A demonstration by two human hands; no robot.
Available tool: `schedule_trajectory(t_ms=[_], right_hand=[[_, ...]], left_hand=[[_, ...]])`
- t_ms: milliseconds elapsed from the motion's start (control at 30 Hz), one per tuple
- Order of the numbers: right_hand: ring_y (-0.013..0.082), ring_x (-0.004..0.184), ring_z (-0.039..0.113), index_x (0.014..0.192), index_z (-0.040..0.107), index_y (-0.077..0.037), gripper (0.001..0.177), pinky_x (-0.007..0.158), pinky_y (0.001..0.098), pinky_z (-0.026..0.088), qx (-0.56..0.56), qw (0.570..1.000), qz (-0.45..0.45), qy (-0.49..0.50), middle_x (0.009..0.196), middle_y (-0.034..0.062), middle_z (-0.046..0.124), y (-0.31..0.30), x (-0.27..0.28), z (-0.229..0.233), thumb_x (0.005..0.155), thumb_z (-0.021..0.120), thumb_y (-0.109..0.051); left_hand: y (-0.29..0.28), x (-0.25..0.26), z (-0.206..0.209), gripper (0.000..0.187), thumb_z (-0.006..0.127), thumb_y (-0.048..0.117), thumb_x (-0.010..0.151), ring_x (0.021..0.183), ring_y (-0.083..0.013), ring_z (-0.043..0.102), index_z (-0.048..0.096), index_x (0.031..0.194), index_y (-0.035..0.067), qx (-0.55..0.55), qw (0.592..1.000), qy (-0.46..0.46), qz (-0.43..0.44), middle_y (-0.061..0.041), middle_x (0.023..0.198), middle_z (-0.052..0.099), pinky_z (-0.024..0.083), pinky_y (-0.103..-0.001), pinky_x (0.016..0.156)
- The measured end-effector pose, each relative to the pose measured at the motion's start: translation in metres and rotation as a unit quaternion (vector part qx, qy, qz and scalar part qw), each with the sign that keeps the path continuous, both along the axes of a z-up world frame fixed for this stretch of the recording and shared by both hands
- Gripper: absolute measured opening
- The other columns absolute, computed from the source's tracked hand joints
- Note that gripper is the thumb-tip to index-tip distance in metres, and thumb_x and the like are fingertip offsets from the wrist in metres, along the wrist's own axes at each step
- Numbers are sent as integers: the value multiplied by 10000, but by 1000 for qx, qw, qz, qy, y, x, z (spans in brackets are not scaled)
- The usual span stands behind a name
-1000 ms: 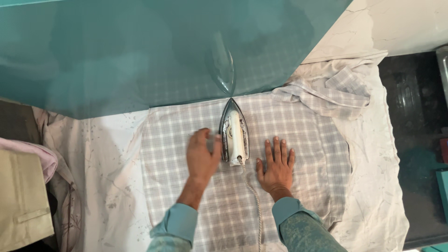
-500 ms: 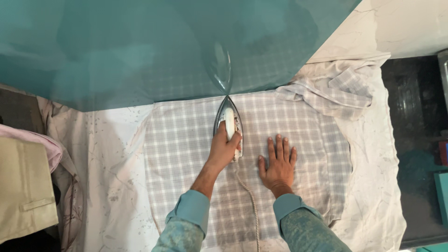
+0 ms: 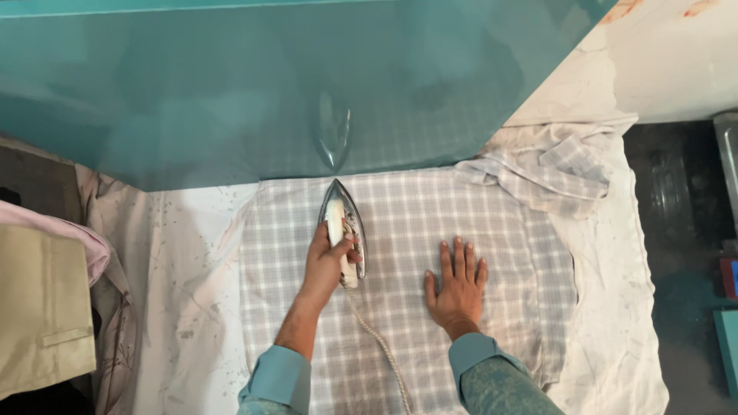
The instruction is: The person irons a plaid shirt laid out on a bed. They smooth the fabric with one hand while moving the iron with the other, then fold the shirt in half and iron the folded edge.
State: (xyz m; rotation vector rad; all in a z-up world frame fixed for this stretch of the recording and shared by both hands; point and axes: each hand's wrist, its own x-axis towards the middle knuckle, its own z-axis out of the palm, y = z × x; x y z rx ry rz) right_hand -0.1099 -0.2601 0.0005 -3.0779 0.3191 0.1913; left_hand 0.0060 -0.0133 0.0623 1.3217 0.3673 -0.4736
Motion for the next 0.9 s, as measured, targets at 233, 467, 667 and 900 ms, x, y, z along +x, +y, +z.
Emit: schedule_trajectory(t_ms=[233,467,667,900], right_hand=[[290,1560,93,1597,259,-201,704,1260,527,30,3,1000,-3,-1,1691,85,156,-2,5,-5,968,377,-496],[290,1560,93,1598,259,-199,701,1262,528,29,2,1000,-8,8,1689,91,166,-3,2,-6,976,373,-501],[287,1562,97,1601,263,-200,703,1264,529,29,-2,1000,-8,2,1693,88,169,-2,5,-7,974,351,-504],[283,1570,88,1602,259,-200,698,1269,529,27,3,1000,-11,2,1699,84,159,-1,5,-8,983,353,-506]], left_hand=[[11,-2,3,409,534,29,979,645,-136,555,468,1382,48,6,987,-43,153,-99,999,609,510,-328,603],[26,8,-4,256,507,33,984,651,-137,574,459,1232,77,29,983,-4,180,-106,965,583,528,-330,617],[38,10,-2,247,540,8,976,769,-195,732,478,1215,-5,-34,987,20,153,-145,978,630,609,-339,701],[34,8,-3,241,527,31,980,685,-187,660,460,1212,35,21,976,-5,216,-114,947,629,565,-348,614]])
